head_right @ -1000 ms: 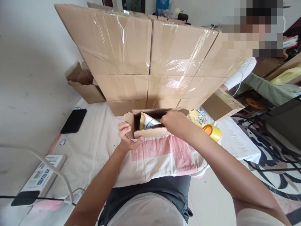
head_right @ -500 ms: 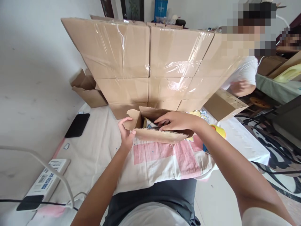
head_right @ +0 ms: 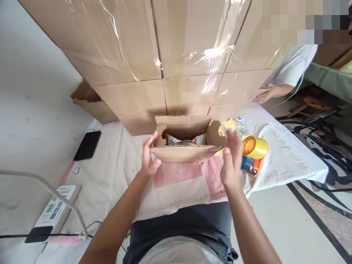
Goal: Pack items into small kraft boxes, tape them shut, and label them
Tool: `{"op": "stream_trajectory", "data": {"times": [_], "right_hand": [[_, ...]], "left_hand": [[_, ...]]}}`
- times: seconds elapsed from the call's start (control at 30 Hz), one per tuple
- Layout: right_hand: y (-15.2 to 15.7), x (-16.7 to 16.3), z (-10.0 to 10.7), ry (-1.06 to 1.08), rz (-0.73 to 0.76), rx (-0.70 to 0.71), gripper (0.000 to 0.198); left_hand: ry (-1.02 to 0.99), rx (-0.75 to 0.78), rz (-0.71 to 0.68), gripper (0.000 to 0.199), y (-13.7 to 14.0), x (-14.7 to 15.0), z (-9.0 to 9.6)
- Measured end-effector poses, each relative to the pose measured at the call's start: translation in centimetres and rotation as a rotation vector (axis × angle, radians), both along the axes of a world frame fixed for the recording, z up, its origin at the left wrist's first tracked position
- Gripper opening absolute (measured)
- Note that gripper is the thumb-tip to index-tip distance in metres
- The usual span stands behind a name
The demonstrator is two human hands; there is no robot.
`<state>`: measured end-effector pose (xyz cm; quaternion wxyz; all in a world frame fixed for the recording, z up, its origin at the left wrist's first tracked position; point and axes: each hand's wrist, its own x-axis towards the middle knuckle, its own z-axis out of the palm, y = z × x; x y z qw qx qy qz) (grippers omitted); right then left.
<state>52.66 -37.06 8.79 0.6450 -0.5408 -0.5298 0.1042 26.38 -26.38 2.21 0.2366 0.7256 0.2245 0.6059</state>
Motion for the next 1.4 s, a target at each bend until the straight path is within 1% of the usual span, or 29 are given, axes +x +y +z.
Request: {"op": "stream_trajectory", "data": {"times": [0.03, 0.1, 0.17, 0.23, 0.3, 0.37, 0.4, 0.43, 0.5, 0.6, 0.7, 0.8, 0.87, 0.97, 1.03, 1.1, 1.13, 1.17, 1.2, 1.27, 1.3, 1.33, 1.37, 1.4], "right_hand": [[0.2, -0.3, -1.2, 0.040, 0.023, -0.039, 0.057], [0.7, -0.9, -2.9, 0.007, 0.033, -0.099, 0.057], [1.3, -1.2, -3.7, -0.057, 0.001, -0.085, 0.056], [2.0, -0.9, -3.6, -0.050, -0.009, -0.085, 0.058], [2.8, -0.1, -3.2, 0.006, -0.011, -0.130, 0.073], [3.8, 0.9, -2.4, 0.046, 0.012, -0.198, 0.088], [4.4, 1.5, -2.0, 0.051, 0.038, -0.222, 0.092], [5.1, 1.9, -1.5, 0.051, 0.075, -0.229, 0.091], [6.4, 2.5, -0.7, 0.079, 0.169, -0.181, 0.080], [7.9, 2.2, -0.2, 0.213, 0.259, -0.050, 0.057], [8.0, 1.3, -0.9, 0.311, 0.222, 0.013, 0.033], [7.4, 1.0, -2.1, 0.293, 0.143, 0.007, 0.025], [7.1, 0.9, -2.7, 0.266, 0.106, -0.015, 0.026], [7.2, 0.6, -2.9, 0.246, 0.106, -0.049, 0.031], [7.1, 0.3, -2.4, 0.222, 0.150, -0.050, 0.038], [6.2, 0.6, -1.4, 0.149, 0.182, -0.059, 0.043], [5.3, 1.1, -0.9, 0.093, 0.149, -0.061, 0.042], [4.2, 2.0, -0.3, 0.035, 0.064, -0.057, 0.040], [2.9, 3.2, 0.2, -0.016, -0.073, -0.043, 0.037], [0.1, 6.6, 0.6, -0.053, -0.459, 0.011, 0.037], [-1.2, 8.5, 0.6, -0.023, -0.640, 0.024, 0.041], [-2.3, 10.4, 0.3, 0.041, -0.787, 0.005, 0.051], [-3.1, 12.1, -0.2, 0.146, -0.823, -0.088, 0.060], [-3.7, 13.5, -0.8, 0.267, -0.767, -0.219, 0.059]], "left_hand": [[0.018, 0.006, 0.000, 0.078, -0.1, 0.2, -0.1], [-0.005, -0.008, 0.014, 0.074, -0.3, 0.4, -0.3], [-0.062, -0.090, 0.032, 0.069, -0.4, 0.4, -0.3], [-0.098, -0.196, 0.057, 0.062, -0.4, 0.2, -0.2], [-0.101, -0.270, 0.065, 0.062, -0.4, 0.2, 0.0], [-0.070, -0.279, 0.050, 0.059, -0.4, 0.3, 0.1], [-0.048, -0.267, 0.044, 0.056, -0.3, 0.3, 0.1], [-0.023, -0.254, 0.043, 0.055, -0.3, 0.4, 0.1], [0.018, -0.228, 0.058, 0.055, -0.3, 0.4, 0.2], [0.037, -0.186, 0.081, 0.055, -0.3, 0.4, 0.2], [0.071, -0.113, 0.092, 0.054, -0.1, 0.3, 0.0], [0.159, -0.044, 0.143, 0.049, 0.3, -0.3, 0.2], [0.246, 0.017, 0.201, 0.044, 0.5, -0.7, 1.0], [0.512, 0.126, 0.255, 0.037, 0.2, -0.4, 3.8], [0.706, 0.161, 0.216, 0.041, -0.4, 0.9, 5.8], [0.812, 0.172, 0.140, 0.049, -1.2, 2.9, 7.2], [0.836, 0.170, 0.122, 0.050, -1.6, 3.9, 7.5], [0.849, 0.167, 0.118, 0.050, -1.9, 4.8, 7.7], [0.853, 0.162, 0.128, 0.048, -2.2, 5.4, 7.7], [0.848, 0.155, 0.150, 0.044, -2.6, 6.2, 7.3], [0.841, 0.152, 0.159, 0.042, -2.7, 6.3, 7.1], [0.832, 0.149, 0.166, 0.041, -2.8, 6.3, 6.9], [0.818, 0.147, 0.173, 0.041, -2.9, 6.2, 6.7], [0.802, 0.143, 0.178, 0.042, -2.9, 6.2, 6.5]]}}
